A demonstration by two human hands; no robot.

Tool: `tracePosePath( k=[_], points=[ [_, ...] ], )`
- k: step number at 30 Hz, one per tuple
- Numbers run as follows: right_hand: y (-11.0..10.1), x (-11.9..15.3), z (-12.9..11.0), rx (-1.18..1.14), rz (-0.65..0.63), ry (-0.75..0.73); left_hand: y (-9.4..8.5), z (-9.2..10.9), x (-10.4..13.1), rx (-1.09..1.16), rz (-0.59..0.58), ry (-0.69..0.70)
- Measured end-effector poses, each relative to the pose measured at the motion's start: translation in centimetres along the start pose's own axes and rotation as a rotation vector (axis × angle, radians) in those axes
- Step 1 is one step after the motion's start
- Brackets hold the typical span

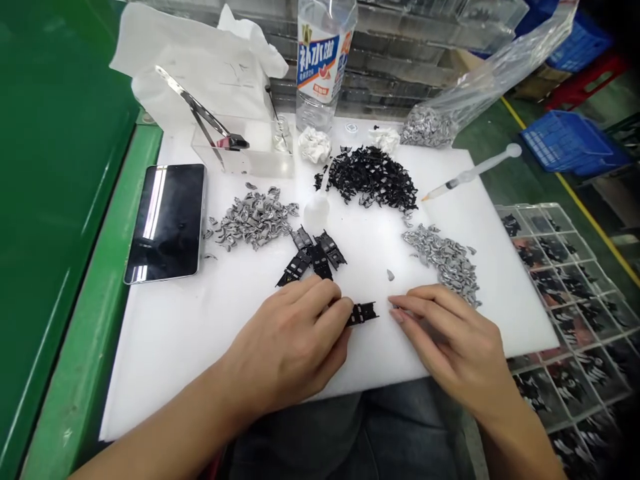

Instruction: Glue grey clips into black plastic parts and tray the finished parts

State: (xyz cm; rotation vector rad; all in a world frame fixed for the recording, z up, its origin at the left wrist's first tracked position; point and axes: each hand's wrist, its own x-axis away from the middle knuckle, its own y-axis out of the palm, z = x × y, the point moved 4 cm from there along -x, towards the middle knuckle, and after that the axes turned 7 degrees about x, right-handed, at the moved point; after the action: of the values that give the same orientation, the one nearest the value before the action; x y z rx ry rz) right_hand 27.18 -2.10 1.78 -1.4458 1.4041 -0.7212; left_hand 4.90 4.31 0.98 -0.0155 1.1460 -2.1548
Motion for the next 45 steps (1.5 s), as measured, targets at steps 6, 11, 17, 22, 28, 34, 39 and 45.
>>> tracePosePath(
  k=[6,11,17,22,28,34,39,45],
  points=[
    [-0.8,-0.1,1.6,-0.151,-0.173,0.051,-0.1,-0.1,-0.1,0.05,-0.008,-0.024],
    [-0.5,-0.4,1.7,-0.134,-0.138,0.115,-0.1,-0.2,-0.1,0.058,-0.016,-0.032],
    [-0.6,-0.2,0.6,-0.071,-0.015,0.028,-0.2,-0.2,-0.2,0.059,-0.009,-0.014],
    [-0.7,-1.0,0.2,-0.036,-0.043,-0.109,-0.1,-0.3,-0.1,0.066,-0.012,-0.016],
    [-0.9,-1.9,0.4,-0.092,-0.163,-0.114,-0.2,-0.3,0.0,0.068,-0.014,-0.014],
    [-0.4,-1.3,0.7,-0.087,-0.157,-0.094,-0.1,-0.4,0.0,0.062,-0.023,-0.012],
    [-1.0,-1.0,0.6,-0.12,-0.158,-0.116,-0.1,-0.4,0.0,0.055,-0.018,-0.011],
    [-1.9,-0.2,0.3,-0.15,-0.035,-0.151,-0.2,-0.3,-0.1,0.049,-0.028,-0.003]
  ],
)
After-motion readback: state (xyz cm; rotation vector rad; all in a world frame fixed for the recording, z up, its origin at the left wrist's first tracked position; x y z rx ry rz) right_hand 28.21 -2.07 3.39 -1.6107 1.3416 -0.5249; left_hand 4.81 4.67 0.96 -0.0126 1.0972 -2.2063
